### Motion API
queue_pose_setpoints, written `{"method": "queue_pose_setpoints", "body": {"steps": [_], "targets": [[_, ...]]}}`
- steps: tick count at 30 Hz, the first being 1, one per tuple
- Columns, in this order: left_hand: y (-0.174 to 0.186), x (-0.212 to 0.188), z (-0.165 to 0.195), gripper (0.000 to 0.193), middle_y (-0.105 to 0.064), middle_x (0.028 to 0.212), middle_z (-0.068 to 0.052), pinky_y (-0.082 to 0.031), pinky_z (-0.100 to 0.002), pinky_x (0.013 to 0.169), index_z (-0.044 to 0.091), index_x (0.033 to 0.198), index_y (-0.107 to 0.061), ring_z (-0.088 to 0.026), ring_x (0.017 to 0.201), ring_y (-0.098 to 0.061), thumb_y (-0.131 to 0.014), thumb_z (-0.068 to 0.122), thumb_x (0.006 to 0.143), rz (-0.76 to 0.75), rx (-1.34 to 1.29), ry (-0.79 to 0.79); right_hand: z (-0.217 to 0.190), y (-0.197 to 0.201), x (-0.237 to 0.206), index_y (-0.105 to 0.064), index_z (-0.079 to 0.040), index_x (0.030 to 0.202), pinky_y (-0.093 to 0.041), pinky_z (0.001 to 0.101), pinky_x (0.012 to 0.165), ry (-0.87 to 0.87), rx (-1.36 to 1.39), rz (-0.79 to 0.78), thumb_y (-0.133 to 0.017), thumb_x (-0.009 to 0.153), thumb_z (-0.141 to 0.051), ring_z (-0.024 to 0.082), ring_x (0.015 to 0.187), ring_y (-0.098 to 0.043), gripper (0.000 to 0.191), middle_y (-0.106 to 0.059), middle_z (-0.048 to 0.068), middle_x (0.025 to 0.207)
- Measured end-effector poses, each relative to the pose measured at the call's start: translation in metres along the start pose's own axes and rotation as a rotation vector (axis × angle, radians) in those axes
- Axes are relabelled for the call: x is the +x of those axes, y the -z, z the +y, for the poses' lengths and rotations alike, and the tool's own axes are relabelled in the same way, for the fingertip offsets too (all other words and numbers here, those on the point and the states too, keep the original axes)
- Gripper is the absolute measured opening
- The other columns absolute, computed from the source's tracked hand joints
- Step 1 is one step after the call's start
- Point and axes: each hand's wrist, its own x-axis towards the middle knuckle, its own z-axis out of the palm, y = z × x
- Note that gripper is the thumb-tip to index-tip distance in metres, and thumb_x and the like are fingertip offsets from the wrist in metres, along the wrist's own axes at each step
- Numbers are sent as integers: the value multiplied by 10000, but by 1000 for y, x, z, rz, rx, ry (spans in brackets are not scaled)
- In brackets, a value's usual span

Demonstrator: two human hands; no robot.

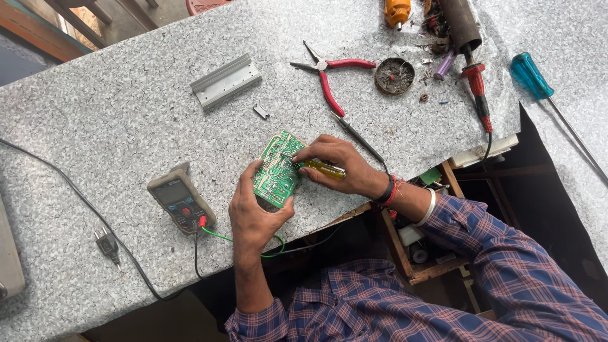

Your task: The person holds a green circuit board on a workbench and uses a screwdriver to unscrew and work on its components, flipping the board over to access both sides. A multimeter with test leads sits beside the board as they continue working on the board and a smaller board section.

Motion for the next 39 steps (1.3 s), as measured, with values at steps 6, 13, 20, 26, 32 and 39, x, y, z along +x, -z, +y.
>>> {"method": "queue_pose_setpoints", "body": {"steps": [6,13,20,26,32,39], "targets": [[1,1,6,1007,-679,1213,-202,-583,-440,943,64,1501,-378,-337,1067,-725,-859,269,641,-24,-135,207,-1,1,1,-710,-113,1219,-571,357,871,31,-28,11,-783,925,-138,194,1006,-675,304,-750,50,1081],[1,2,7,984,-513,1354,-219,-534,-462,1028,49,1487,-420,-361,1260,-590,-883,178,628,63,-35,18,0,1,0,-710,-114,1216,-580,342,858,19,5,4,-785,923,-141,184,993,-679,303,-743,48,1070],[1,-1,4,1010,-495,1329,-206,-520,-460,1052,30,1545,-322,-330,1253,-577,-816,89,666,117,-119,63,0,2,-2,-717,-109,1186,-585,337,854,-3,27,9,-781,930,-132,185,987,-688,265,-732,48,1063],[-5,-2,-5,783,-507,1387,-185,-591,-374,978,10,1506,-385,-302,1238,-609,-702,7,790,243,-274,77,4,2,-3,-735,-106,1125,-595,335,853,21,57,-6,-759,931,-139,181,986,-690,198,-752,45,1086],[-8,-2,-10,592,-504,1440,-184,-574,-398,1057,19,1442,-529,-329,1354,-580,-575,-52,856,319,-147,61,7,4,-5,-735,-116,1094,-581,364,885,113,91,-97,-756,929,-181,209,1017,-683,179,-763,34,1073],[-7,1,0,611,-374,1590,-219,-441,-492,1177,78,1496,-524,-413,1482,-437,-737,107,924,173,-7,-40,2,8,-3,-737,-111,1106,-575,363,882,152,93,-164,-746,937,-190,216,999,-677,188,-760,25,1040]]}}
